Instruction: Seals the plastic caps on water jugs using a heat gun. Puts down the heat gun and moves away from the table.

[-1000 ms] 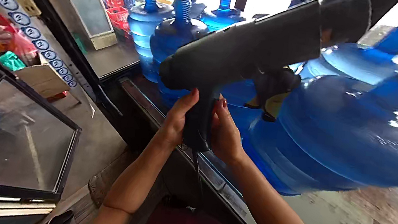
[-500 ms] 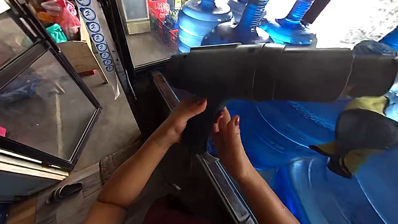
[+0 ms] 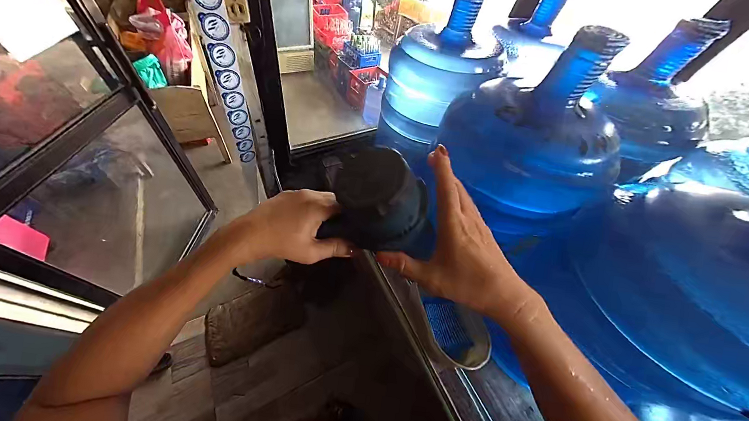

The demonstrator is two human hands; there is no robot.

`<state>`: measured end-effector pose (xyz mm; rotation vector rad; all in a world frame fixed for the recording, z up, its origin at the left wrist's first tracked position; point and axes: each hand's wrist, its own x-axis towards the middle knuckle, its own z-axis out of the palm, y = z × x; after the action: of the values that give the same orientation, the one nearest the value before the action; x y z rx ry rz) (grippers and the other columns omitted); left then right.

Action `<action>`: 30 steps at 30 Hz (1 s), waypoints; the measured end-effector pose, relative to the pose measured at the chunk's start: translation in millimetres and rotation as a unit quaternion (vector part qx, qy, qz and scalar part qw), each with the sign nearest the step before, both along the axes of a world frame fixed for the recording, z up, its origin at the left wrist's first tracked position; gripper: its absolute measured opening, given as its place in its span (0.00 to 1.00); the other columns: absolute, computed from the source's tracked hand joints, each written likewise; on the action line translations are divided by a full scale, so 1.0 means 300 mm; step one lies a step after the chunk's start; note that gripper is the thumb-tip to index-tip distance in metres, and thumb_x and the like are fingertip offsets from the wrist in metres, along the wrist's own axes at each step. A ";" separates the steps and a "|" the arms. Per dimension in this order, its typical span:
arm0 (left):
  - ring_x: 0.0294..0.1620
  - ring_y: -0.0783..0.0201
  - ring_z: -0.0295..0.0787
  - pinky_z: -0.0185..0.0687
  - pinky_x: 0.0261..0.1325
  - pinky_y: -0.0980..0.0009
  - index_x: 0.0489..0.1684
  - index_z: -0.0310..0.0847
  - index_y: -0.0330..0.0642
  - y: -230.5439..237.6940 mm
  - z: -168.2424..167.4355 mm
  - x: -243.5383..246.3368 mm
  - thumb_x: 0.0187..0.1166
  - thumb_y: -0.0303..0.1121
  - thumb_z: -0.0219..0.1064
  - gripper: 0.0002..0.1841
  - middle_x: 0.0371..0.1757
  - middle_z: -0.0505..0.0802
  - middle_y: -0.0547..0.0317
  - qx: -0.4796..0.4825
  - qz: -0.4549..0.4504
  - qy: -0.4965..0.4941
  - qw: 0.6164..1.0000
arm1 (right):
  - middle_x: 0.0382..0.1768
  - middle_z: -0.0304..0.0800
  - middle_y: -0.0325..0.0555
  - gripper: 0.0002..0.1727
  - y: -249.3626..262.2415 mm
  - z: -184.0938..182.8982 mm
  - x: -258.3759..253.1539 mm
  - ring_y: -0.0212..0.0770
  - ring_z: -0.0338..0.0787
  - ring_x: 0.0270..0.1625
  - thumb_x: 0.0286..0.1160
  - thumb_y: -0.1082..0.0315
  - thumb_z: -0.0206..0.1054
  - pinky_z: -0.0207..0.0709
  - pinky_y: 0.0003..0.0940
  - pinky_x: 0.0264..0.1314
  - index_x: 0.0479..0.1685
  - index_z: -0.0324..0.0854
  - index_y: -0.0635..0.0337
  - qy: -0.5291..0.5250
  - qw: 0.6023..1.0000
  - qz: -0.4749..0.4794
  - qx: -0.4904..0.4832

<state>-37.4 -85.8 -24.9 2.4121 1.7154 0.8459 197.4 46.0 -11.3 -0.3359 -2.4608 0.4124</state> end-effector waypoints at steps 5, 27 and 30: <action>0.47 0.57 0.93 0.88 0.50 0.51 0.49 0.89 0.37 0.020 0.048 -0.059 0.74 0.49 0.72 0.21 0.42 0.95 0.52 -0.099 -0.025 0.023 0.995 | 0.68 0.84 0.50 0.65 0.042 -0.053 -0.093 0.28 0.84 0.67 0.49 0.42 0.82 0.79 0.28 0.70 0.90 0.51 0.64 -0.008 0.979 0.088 -0.186; 0.72 0.33 0.83 0.67 0.79 0.34 0.72 0.82 0.31 -0.646 -0.648 -0.344 0.86 0.34 0.62 0.21 0.68 0.88 0.31 -0.179 0.530 -0.117 0.821 | 0.67 0.83 0.60 0.58 0.396 0.126 -0.749 0.44 0.86 0.67 0.53 0.43 0.80 0.77 0.42 0.71 0.84 0.57 0.68 0.154 0.980 -0.035 -0.120; 0.70 0.34 0.84 0.69 0.76 0.35 0.71 0.82 0.33 -0.761 -0.788 -0.314 0.87 0.33 0.62 0.19 0.67 0.89 0.33 -0.240 0.567 -0.152 0.773 | 0.67 0.83 0.62 0.59 0.425 0.112 -0.781 0.50 0.87 0.66 0.52 0.43 0.81 0.77 0.48 0.71 0.85 0.57 0.67 0.133 0.982 -0.041 -0.128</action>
<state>-131.5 -314.1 -261.2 0.6939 2.7015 0.6244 -37.0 173.5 22.4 -0.4560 -2.1276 0.6945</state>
